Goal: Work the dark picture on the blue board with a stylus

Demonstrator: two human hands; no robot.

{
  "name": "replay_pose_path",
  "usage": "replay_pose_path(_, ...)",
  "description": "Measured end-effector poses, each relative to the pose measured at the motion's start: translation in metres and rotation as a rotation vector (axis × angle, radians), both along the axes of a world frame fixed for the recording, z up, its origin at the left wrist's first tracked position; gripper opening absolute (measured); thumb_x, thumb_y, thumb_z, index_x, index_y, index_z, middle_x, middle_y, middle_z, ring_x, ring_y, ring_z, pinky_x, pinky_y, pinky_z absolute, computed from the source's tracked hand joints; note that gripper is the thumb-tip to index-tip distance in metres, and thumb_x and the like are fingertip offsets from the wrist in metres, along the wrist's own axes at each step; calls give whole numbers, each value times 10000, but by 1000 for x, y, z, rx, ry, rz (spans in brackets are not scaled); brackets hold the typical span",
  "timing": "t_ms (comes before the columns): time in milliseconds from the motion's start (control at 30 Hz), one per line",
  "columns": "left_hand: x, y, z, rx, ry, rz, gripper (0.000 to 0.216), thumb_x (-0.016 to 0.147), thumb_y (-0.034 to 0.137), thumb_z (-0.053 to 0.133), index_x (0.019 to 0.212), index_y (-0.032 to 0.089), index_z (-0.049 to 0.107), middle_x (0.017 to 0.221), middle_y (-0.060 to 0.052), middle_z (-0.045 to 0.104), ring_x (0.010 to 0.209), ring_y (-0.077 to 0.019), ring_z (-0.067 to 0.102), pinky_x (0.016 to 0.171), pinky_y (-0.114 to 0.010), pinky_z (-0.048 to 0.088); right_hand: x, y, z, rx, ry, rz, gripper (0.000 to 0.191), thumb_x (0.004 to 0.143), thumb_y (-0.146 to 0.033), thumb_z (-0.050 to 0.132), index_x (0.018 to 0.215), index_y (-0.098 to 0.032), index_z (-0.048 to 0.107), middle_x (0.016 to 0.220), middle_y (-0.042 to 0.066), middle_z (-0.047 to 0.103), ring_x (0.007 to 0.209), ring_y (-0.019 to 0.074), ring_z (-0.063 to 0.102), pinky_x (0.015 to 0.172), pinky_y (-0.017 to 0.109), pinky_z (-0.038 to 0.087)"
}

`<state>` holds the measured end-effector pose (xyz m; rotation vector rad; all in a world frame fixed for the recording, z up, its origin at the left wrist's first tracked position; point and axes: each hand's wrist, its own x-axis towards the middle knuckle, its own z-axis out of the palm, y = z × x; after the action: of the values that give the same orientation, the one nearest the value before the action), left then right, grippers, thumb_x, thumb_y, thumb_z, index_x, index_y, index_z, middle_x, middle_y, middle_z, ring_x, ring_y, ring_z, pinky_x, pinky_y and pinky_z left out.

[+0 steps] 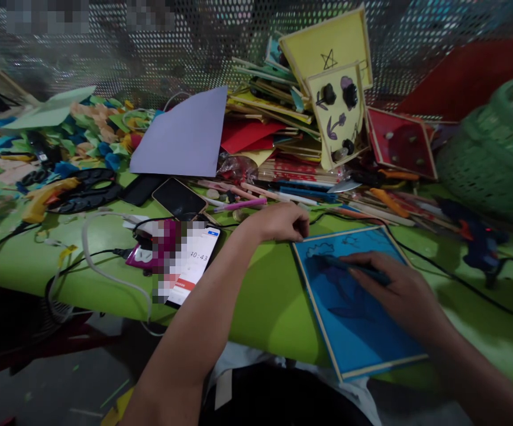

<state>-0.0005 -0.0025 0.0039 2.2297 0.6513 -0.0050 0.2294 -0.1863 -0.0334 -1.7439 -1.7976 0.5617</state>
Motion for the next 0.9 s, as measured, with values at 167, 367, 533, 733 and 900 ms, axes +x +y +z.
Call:
replay_pose_path(167,0,0,0,-5,-11,2,177,811,92,727,965,145,797,956,-52,798,853,-153,705,753,-259,490,0,0,-1,-6,4,21,329,961,-524,602,1094,-287,787,1068,68,834,986,304,780,902,471,615)
replay_pose_path(367,-1,1,-1,-13,-2,-1,182,815,85,719,970,146,791,963,-51,800,866,-151,711,745,-254,484,-1,1,1,-14,0,22,326,955,-523,607,1096,-284,778,1069,67,831,988,309,779,902,489,621)
replay_pose_path(533,-1,2,-3,-16,-13,-2,170,817,97,727,967,144,791,949,-50,799,848,-153,707,733,-257,482,2,0,0,13,-13,2,303,972,-503,595,1084,-289,779,1054,73,833,978,310,783,899,475,626)
replay_pose_path(733,-1,1,-1,-1,-12,2,156,811,94,738,947,151,789,938,-35,792,840,-145,699,732,-251,478,5,-1,-4,45,-59,6,290,982,-479,598,1111,-291,779,1050,54,831,954,295,786,884,466,625)
replay_pose_path(900,-1,1,-1,-14,-9,7,155,814,110,739,954,150,790,935,-44,787,836,-152,699,772,-261,495,2,-1,-2,40,-29,34,306,984,-512,593,1092,-296,781,1029,71,832,937,298,787,869,455,631)
